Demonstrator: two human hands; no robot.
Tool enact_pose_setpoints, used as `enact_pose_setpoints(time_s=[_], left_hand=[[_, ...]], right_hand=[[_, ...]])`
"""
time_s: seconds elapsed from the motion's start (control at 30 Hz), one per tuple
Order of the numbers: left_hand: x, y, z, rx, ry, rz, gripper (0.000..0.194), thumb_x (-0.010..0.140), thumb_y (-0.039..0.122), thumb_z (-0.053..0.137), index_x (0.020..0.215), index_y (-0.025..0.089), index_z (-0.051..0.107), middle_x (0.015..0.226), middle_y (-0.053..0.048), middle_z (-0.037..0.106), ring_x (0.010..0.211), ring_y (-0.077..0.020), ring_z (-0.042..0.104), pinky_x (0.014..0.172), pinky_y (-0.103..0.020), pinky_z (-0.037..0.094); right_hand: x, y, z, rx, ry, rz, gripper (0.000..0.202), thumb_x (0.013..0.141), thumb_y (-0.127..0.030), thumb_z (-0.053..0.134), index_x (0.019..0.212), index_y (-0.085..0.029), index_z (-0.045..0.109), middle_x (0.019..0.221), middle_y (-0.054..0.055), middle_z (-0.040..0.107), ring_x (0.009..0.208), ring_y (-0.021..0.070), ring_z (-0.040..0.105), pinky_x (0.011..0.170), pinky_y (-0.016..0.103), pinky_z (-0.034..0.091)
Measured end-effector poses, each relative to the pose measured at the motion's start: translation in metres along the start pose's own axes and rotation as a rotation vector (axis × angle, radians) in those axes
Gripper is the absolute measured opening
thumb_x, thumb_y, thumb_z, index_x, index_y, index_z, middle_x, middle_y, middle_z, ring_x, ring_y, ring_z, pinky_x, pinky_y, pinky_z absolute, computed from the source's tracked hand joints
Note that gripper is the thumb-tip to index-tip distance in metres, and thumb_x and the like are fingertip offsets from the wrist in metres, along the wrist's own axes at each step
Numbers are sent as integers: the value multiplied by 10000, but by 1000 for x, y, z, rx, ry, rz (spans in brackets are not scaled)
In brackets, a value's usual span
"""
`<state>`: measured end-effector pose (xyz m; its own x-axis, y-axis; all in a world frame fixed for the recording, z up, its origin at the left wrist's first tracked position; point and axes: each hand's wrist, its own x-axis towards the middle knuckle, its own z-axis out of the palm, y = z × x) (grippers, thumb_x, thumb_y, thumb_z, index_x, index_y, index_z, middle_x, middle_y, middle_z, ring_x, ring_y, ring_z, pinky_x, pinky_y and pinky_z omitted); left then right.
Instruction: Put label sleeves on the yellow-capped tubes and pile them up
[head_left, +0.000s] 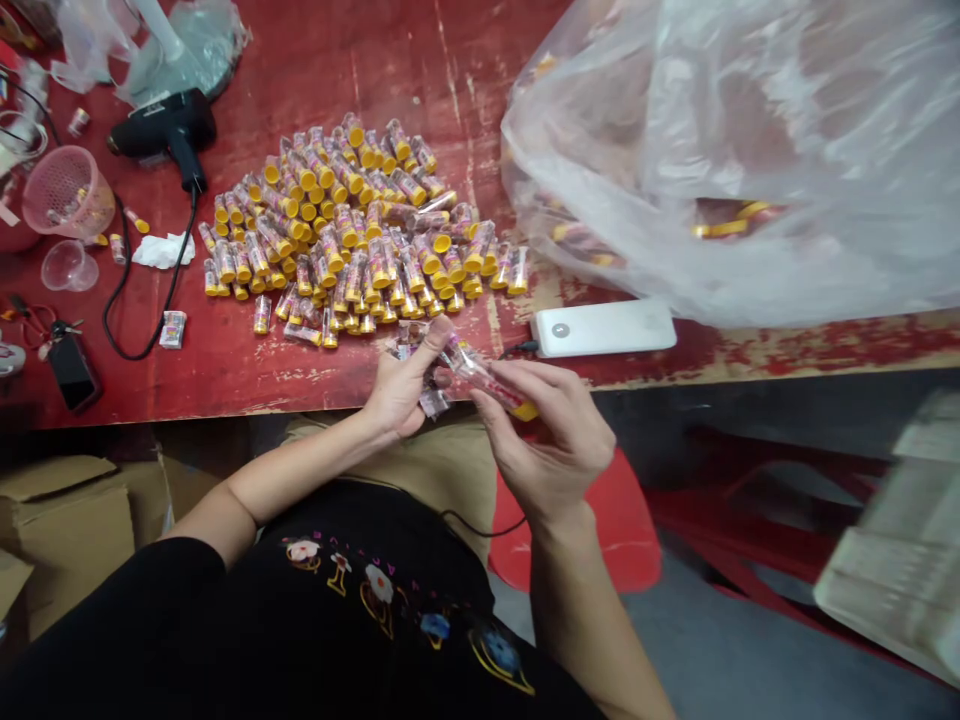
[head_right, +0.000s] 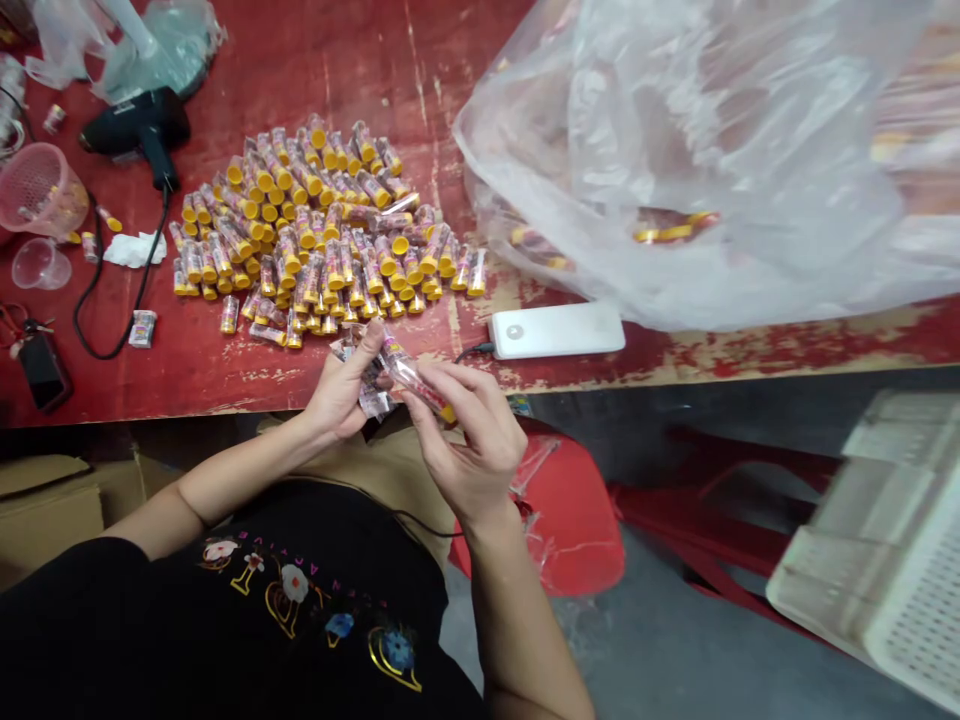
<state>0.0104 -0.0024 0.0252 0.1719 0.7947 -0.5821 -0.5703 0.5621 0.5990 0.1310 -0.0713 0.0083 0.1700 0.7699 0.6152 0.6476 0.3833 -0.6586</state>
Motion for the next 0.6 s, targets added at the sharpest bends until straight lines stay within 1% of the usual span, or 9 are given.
enact_pose_setpoints(time_s=[0.03, 0.1, 0.2, 0.27, 0.33, 0.4, 0.43, 0.47, 0.6], left_hand=[[-1, -1, 0, 21, -5, -16, 566, 588, 476, 967, 779, 165, 534, 643, 74, 554, 489, -18, 471, 485, -175, 380], [-4, -1, 0, 51, -5, -31, 552, 587, 467, 969, 816, 160, 572, 687, 53, 600, 535, -39, 533, 518, -184, 428], [-7, 0, -1, 52, -34, -19, 567, 555, 422, 989, 903, 157, 627, 788, 16, 681, 609, -76, 619, 560, -202, 484], [-8, 2, -2, 60, -83, -1, 594, 526, 415, 999, 930, 157, 648, 812, 3, 706, 627, -90, 645, 570, -207, 503], [-9, 4, -3, 96, -133, 13, 609, 504, 430, 1001, 928, 156, 660, 793, 6, 709, 609, -83, 640, 558, -195, 498], [-9, 5, -3, 150, -179, -13, 610, 496, 434, 1000, 924, 153, 668, 778, 3, 712, 581, -73, 626, 534, -183, 480], [-9, 6, -3, 172, -195, -39, 602, 497, 427, 1000, 919, 149, 672, 776, -2, 716, 567, -71, 621, 521, -180, 472], [-9, 6, -3, 185, -203, -64, 588, 503, 412, 999, 916, 144, 677, 780, -10, 721, 559, -71, 621, 512, -179, 468], [-11, 9, -2, 134, -183, -55, 562, 538, 261, 995, 1015, 166, 713, 832, -18, 741, 596, -94, 659, 509, -175, 474]], right_hand=[[0, 1, -1, -33, 14, -12, 382, 855, -160, 767, 1224, -250, 727, 1074, 85, 731, 983, 199, 716, 896, 351, 607], [-2, 1, -3, -58, 5, 44, 401, 913, -220, 705, 1313, -255, 697, 1130, 106, 695, 1067, 220, 696, 941, 388, 607], [-6, 1, -9, 49, -149, 171, 505, 1010, -266, 533, 1515, -279, 535, 1325, 131, 617, 1285, 244, 617, 1081, 465, 558], [-8, 1, -13, 164, -236, 191, 538, 1019, -247, 515, 1550, -320, 488, 1403, 112, 603, 1351, 243, 589, 1133, 476, 529], [-10, 1, -14, 260, -192, 211, 552, 971, -232, 619, 1504, -359, 546, 1348, 86, 652, 1251, 240, 658, 1051, 432, 593], [-9, 1, -13, 308, -62, 255, 574, 893, -215, 735, 1430, -382, 622, 1260, 65, 685, 1044, 215, 722, 866, 365, 657], [-8, 0, -12, 311, -10, 271, 575, 865, -205, 766, 1398, -387, 649, 1238, 57, 689, 980, 202, 727, 808, 346, 662], [-7, -1, -11, 305, 13, 274, 557, 858, -194, 773, 1370, -386, 672, 1238, 52, 694, 972, 198, 728, 804, 346, 662], [-2, -7, -11, 258, -29, 221, 443, 914, -135, 690, 1301, -346, 723, 1239, 46, 748, 1124, 223, 730, 977, 416, 630]])
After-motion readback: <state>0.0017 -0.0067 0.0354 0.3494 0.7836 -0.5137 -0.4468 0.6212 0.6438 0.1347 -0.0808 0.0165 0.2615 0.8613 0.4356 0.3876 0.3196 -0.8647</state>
